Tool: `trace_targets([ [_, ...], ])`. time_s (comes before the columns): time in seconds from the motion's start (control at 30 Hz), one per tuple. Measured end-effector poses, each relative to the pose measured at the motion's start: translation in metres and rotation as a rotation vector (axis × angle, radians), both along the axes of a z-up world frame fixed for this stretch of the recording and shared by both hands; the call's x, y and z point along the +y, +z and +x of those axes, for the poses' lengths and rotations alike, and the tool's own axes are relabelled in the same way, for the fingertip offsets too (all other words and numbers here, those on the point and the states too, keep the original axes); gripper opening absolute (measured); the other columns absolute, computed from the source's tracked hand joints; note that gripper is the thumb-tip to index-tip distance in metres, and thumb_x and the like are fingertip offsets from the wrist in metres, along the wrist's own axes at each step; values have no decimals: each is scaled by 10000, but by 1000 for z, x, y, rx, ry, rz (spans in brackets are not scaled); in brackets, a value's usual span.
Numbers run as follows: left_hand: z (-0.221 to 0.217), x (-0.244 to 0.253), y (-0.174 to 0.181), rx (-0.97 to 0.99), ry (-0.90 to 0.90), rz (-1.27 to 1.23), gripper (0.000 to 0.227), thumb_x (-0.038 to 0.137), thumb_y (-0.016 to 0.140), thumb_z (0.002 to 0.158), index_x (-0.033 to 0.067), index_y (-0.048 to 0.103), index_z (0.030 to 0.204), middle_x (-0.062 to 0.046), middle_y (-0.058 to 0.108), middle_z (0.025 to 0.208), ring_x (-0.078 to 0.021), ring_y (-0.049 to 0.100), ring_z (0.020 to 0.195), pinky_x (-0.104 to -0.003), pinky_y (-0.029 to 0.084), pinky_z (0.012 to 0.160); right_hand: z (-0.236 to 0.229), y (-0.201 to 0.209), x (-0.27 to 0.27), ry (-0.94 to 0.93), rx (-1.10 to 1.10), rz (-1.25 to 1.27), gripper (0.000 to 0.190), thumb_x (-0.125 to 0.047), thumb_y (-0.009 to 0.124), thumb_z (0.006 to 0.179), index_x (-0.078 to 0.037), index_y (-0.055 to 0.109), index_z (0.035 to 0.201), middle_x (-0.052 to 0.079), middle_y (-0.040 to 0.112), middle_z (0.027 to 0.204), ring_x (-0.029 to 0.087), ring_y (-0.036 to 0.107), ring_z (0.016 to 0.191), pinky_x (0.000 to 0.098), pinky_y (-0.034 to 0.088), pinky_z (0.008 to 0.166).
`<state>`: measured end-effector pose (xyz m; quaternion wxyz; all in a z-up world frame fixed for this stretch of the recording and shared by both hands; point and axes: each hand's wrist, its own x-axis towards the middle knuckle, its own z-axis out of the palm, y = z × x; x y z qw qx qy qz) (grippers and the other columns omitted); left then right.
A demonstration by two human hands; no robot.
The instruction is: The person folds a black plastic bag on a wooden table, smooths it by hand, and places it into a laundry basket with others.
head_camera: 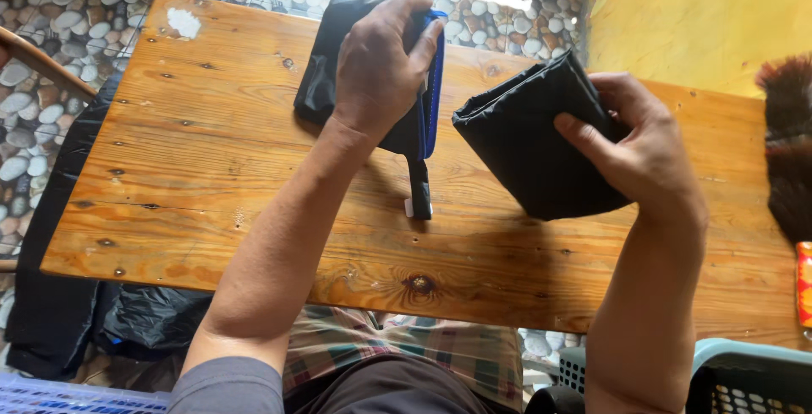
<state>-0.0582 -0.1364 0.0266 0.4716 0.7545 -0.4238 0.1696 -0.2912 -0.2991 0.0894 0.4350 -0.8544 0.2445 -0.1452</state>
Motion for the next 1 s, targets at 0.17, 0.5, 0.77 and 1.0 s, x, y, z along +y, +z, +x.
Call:
trace_targets([
  [0.17,-7,0,6,-2,9,-56,244,284,676,989,106,707,1154,-87,769,1149,-261,770,986,-409,622,794,12,-9,29,13,-113,-239,439,-228,740,950,-81,643,1352,46,705,1138,122,634,994,252,508,858],
  [0.5,-11,-2,5,-149,107,-40,228,283,664,1010,123,694,1171,-6,736,1050,-233,744,794,-367,589,616,4,-13,49,-126,-267,-225,395,-181,735,983,-84,596,1339,31,659,1099,98,546,867,217,463,749],
  [0.77,-16,1,13,-150,35,-67,250,307,660,1020,130,711,1189,-8,730,1023,-239,741,804,-370,596,633,14,-23,50,-146,-335,-354,363,-150,749,1007,-61,591,1322,43,640,1070,124,576,914,240,471,770],
  [1.0,-30,1,18,-143,0,-34,285,385,631,1019,215,728,1226,17,639,948,-275,705,718,-428,524,563,30,-22,72,-39,-318,-455,401,-160,747,966,-65,605,1328,101,697,1249,195,661,1043,308,514,923],
])
